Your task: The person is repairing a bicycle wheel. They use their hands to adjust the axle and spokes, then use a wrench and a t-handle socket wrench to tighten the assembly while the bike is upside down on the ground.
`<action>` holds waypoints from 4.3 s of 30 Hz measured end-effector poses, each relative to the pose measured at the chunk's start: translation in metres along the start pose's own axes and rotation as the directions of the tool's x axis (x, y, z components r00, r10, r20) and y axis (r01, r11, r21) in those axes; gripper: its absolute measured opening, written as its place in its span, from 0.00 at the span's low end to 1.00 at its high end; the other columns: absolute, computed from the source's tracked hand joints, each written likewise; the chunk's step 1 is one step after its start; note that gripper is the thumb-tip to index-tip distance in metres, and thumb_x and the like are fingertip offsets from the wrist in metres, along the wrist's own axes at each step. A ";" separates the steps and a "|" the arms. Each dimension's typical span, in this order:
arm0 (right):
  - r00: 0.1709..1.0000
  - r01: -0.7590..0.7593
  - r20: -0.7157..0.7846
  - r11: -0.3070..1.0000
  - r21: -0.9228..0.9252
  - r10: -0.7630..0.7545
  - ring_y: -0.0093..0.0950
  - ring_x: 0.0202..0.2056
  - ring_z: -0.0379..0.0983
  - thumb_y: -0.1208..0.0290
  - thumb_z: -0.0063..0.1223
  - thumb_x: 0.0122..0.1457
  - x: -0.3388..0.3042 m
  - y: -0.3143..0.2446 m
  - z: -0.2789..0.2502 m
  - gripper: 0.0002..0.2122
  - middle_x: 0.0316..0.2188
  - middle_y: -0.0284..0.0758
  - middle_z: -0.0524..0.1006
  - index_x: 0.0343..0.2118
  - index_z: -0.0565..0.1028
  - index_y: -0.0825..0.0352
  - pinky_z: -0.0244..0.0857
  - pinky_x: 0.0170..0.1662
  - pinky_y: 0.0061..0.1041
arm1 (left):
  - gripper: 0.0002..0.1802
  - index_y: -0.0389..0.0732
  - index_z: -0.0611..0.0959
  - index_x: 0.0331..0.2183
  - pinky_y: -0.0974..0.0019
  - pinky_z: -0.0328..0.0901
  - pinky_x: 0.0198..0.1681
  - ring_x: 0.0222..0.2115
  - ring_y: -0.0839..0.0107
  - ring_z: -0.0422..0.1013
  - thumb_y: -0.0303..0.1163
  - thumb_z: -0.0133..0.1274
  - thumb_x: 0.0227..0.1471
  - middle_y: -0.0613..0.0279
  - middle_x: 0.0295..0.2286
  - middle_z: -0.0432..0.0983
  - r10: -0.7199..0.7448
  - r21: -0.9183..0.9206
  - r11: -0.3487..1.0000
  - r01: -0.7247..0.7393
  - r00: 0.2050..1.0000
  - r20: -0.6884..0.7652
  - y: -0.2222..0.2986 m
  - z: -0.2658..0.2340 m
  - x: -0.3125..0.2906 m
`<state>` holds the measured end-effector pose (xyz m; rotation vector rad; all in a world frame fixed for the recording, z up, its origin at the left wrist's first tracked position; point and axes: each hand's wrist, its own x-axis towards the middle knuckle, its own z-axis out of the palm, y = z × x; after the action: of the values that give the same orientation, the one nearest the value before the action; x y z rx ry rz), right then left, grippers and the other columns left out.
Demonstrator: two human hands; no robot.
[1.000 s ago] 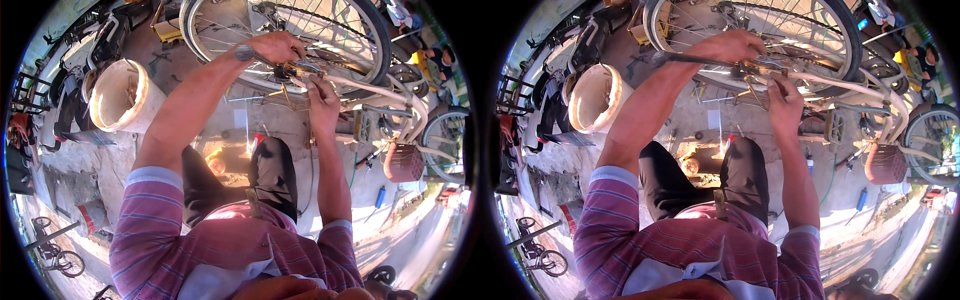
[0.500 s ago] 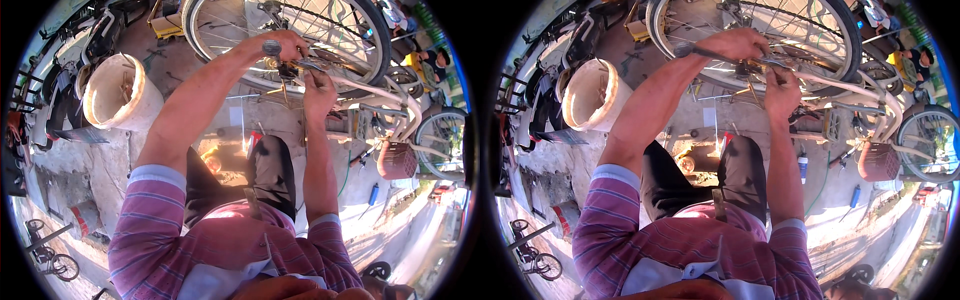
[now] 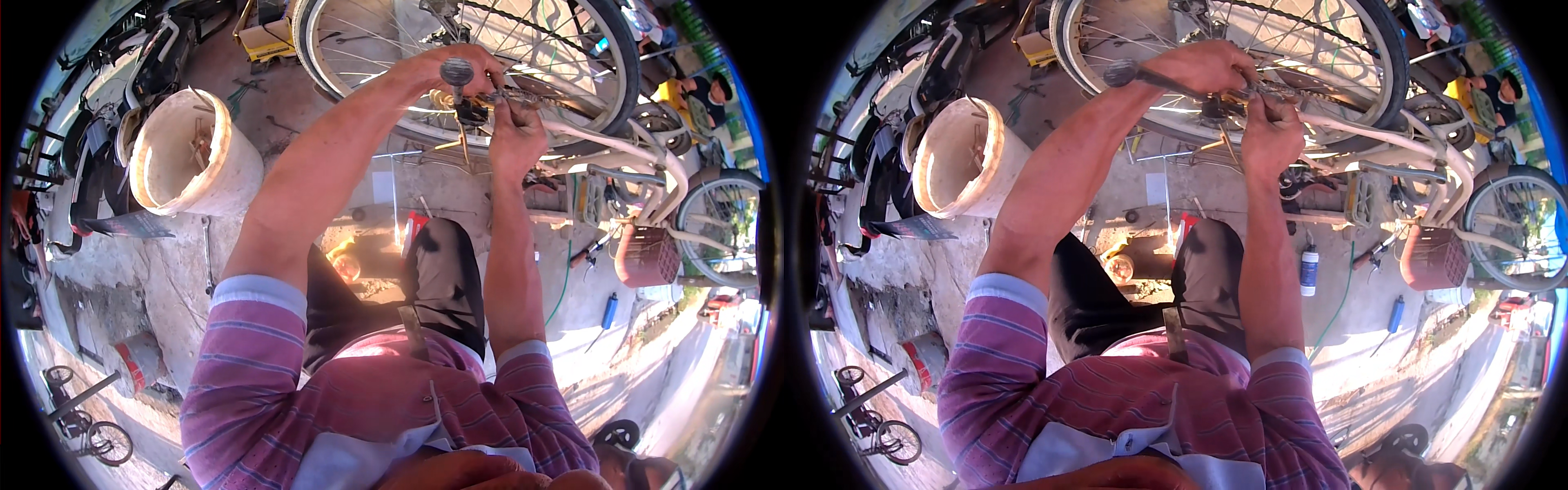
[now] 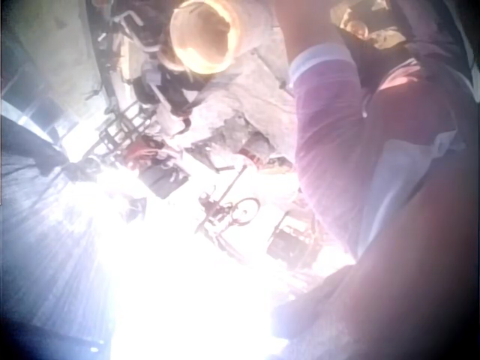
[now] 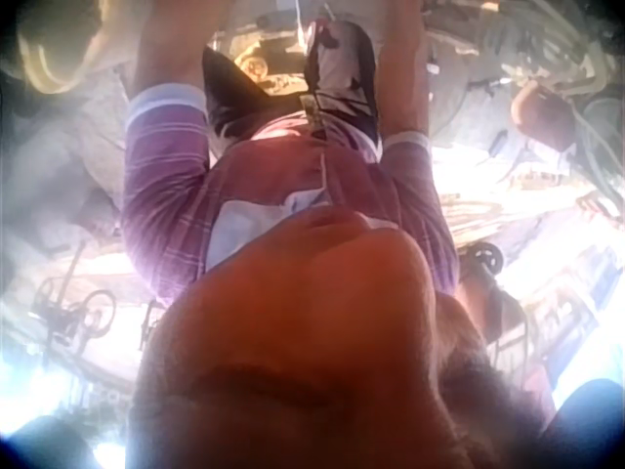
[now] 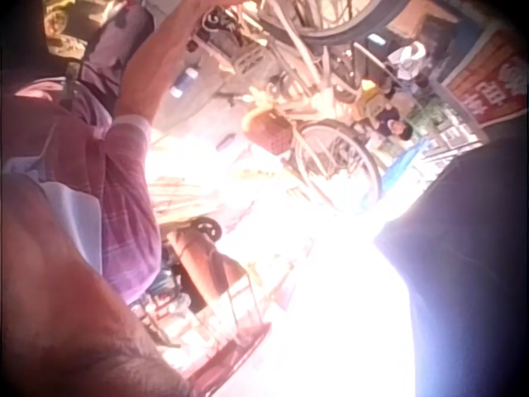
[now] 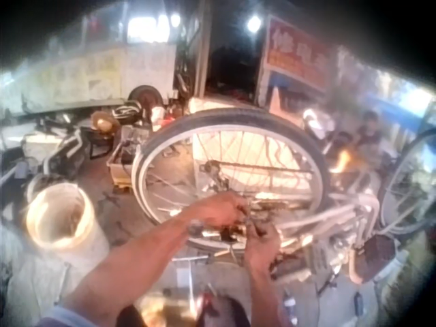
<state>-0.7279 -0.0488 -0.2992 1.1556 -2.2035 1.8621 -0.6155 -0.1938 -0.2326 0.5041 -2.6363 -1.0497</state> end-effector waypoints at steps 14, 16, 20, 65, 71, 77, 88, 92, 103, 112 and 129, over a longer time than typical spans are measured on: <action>0.999 0.045 0.004 0.998 0.052 -0.045 0.26 0.30 0.82 0.69 0.66 0.57 -0.008 0.000 0.003 0.09 0.29 0.38 0.85 0.37 0.84 0.68 0.74 0.38 0.27 | 0.18 0.38 0.85 0.44 0.59 0.69 0.37 0.31 0.64 0.76 0.35 0.57 0.52 0.53 0.30 0.81 0.006 -0.074 0.997 -0.006 1.000 -0.003 -0.003 0.001 -0.002; 0.999 0.043 0.005 0.998 0.054 -0.044 0.26 0.30 0.82 0.69 0.66 0.57 -0.008 -0.001 0.003 0.09 0.28 0.38 0.85 0.37 0.84 0.68 0.74 0.37 0.27 | 0.18 0.38 0.86 0.44 0.60 0.69 0.37 0.30 0.65 0.76 0.35 0.57 0.52 0.54 0.29 0.81 -0.025 -0.054 0.998 0.025 1.000 -0.005 -0.002 0.001 -0.001; 0.999 0.043 0.000 0.998 0.047 -0.043 0.28 0.29 0.82 0.70 0.66 0.56 -0.006 0.006 0.007 0.08 0.27 0.38 0.84 0.36 0.84 0.68 0.73 0.37 0.28 | 0.18 0.39 0.86 0.44 0.60 0.69 0.37 0.31 0.64 0.77 0.35 0.57 0.52 0.54 0.30 0.82 -0.004 -0.034 0.999 0.004 1.000 -0.009 -0.010 0.002 0.001; 0.998 -0.012 -0.069 0.999 0.038 0.014 0.23 0.29 0.80 0.69 0.66 0.58 -0.012 -0.005 0.019 0.09 0.27 0.37 0.85 0.37 0.81 0.70 0.71 0.37 0.25 | 0.18 0.40 0.86 0.44 0.60 0.71 0.38 0.31 0.65 0.78 0.34 0.57 0.50 0.54 0.29 0.83 0.055 -0.081 0.995 -0.061 0.996 -0.073 -0.006 0.004 -0.005; 0.995 0.025 -0.096 0.988 -0.152 -0.040 0.29 0.29 0.82 0.65 0.68 0.55 -0.011 -0.014 0.017 0.10 0.26 0.35 0.85 0.35 0.82 0.64 0.72 0.38 0.30 | 0.18 0.40 0.87 0.43 0.59 0.70 0.38 0.32 0.63 0.78 0.34 0.58 0.49 0.53 0.30 0.83 0.057 -0.165 0.984 -0.068 0.996 -0.072 -0.018 0.004 0.002; 0.984 0.114 -0.123 0.987 -0.115 -0.128 0.32 0.27 0.82 0.66 0.67 0.53 -0.009 -0.004 0.017 0.08 0.25 0.33 0.84 0.33 0.81 0.62 0.73 0.35 0.34 | 0.19 0.39 0.86 0.44 0.58 0.71 0.42 0.36 0.59 0.79 0.34 0.58 0.49 0.50 0.34 0.83 0.007 -0.032 0.999 -0.008 1.000 -0.028 -0.009 0.003 0.001; 0.988 0.092 -0.117 0.992 -0.085 -0.102 0.35 0.27 0.82 0.63 0.67 0.55 -0.013 -0.009 0.017 0.10 0.24 0.34 0.83 0.32 0.80 0.64 0.73 0.34 0.35 | 0.18 0.39 0.86 0.44 0.58 0.70 0.42 0.36 0.59 0.78 0.34 0.59 0.51 0.50 0.35 0.82 -0.020 -0.049 0.999 0.018 0.999 -0.044 -0.005 0.003 -0.003; 0.988 0.110 -0.105 0.994 -0.026 -0.112 0.36 0.26 0.82 0.63 0.66 0.56 -0.009 -0.005 0.016 0.10 0.23 0.35 0.83 0.32 0.80 0.65 0.72 0.33 0.36 | 0.18 0.39 0.86 0.44 0.58 0.70 0.41 0.35 0.61 0.77 0.34 0.59 0.51 0.51 0.35 0.82 -0.057 -0.074 0.996 0.055 0.998 -0.024 0.000 0.002 -0.003; 0.993 0.051 -0.111 0.999 0.012 -0.049 0.29 0.24 0.79 0.63 0.64 0.59 -0.013 -0.009 0.018 0.11 0.23 0.37 0.83 0.34 0.82 0.68 0.71 0.33 0.32 | 0.17 0.40 0.86 0.44 0.59 0.70 0.43 0.37 0.60 0.78 0.35 0.57 0.52 0.50 0.36 0.82 -0.020 0.055 0.998 0.024 0.998 -0.067 0.014 -0.001 -0.011; 0.989 0.093 -0.110 0.993 -0.067 -0.100 0.30 0.26 0.80 0.64 0.65 0.59 -0.012 -0.010 0.016 0.10 0.24 0.38 0.83 0.34 0.80 0.67 0.71 0.34 0.31 | 0.18 0.40 0.86 0.45 0.59 0.70 0.43 0.38 0.61 0.77 0.34 0.57 0.52 0.51 0.37 0.81 -0.031 0.037 0.999 0.032 0.999 -0.038 0.016 -0.003 -0.012; 0.980 0.151 -0.125 0.988 -0.044 -0.156 0.32 0.24 0.79 0.65 0.66 0.59 -0.013 -0.007 0.017 0.09 0.23 0.37 0.82 0.33 0.80 0.66 0.71 0.33 0.32 | 0.17 0.39 0.86 0.45 0.59 0.70 0.39 0.33 0.64 0.76 0.32 0.56 0.53 0.54 0.34 0.80 -0.015 0.036 0.999 0.017 0.998 -0.055 0.016 -0.002 -0.013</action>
<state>-0.7072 -0.0568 -0.3039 1.1309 -2.0097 1.7773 -0.6070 -0.1791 -0.2217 0.5550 -2.6119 -0.9804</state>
